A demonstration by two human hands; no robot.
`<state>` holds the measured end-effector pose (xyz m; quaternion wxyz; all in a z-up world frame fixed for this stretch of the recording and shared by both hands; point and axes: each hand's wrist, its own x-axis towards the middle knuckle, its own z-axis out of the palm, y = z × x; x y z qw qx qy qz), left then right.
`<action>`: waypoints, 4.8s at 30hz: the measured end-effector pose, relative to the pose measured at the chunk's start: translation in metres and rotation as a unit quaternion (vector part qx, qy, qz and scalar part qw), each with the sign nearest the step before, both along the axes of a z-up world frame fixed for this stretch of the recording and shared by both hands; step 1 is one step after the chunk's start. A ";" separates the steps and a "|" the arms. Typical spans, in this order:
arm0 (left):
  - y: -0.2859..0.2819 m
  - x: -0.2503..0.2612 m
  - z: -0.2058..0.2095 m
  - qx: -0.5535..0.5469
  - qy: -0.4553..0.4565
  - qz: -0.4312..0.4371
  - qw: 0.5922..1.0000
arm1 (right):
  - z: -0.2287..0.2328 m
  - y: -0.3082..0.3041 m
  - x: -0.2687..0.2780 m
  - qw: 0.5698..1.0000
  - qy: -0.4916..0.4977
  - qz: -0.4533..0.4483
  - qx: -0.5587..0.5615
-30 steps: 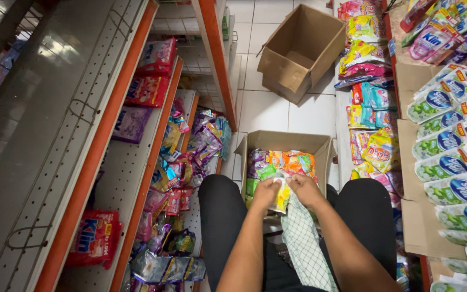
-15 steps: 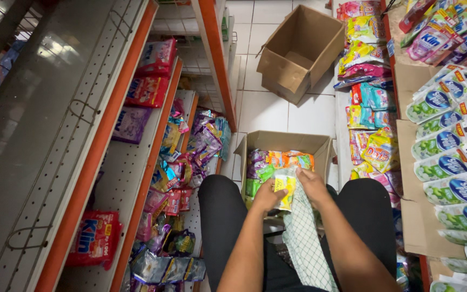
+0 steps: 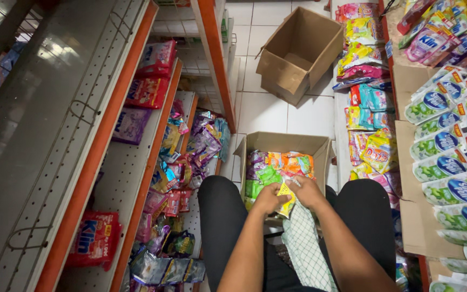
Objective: The person sits on the floor of a store aisle and uses a handheld barcode scanner to scan packages of food items taken from a cardboard box. After scanning, the person places the items onto the adjacent metal shelves.
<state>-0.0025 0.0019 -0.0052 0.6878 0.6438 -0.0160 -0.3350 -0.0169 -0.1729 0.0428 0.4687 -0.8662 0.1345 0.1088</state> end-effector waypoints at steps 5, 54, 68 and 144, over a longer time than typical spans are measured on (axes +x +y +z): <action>-0.001 -0.001 0.011 -0.030 0.023 0.003 0.999 | -0.031 -0.009 0.007 0.993 -0.002 -0.088 0.083; 0.010 0.002 0.032 0.097 0.012 0.129 0.987 | -0.024 -0.025 0.001 0.986 -0.057 -0.079 0.137; 0.005 0.009 0.003 -0.070 0.059 0.199 0.976 | -0.038 -0.020 -0.002 0.995 0.031 -0.032 0.089; 0.008 0.007 0.013 -0.097 0.128 0.192 0.968 | -0.032 -0.007 0.006 0.968 -0.040 -0.184 0.169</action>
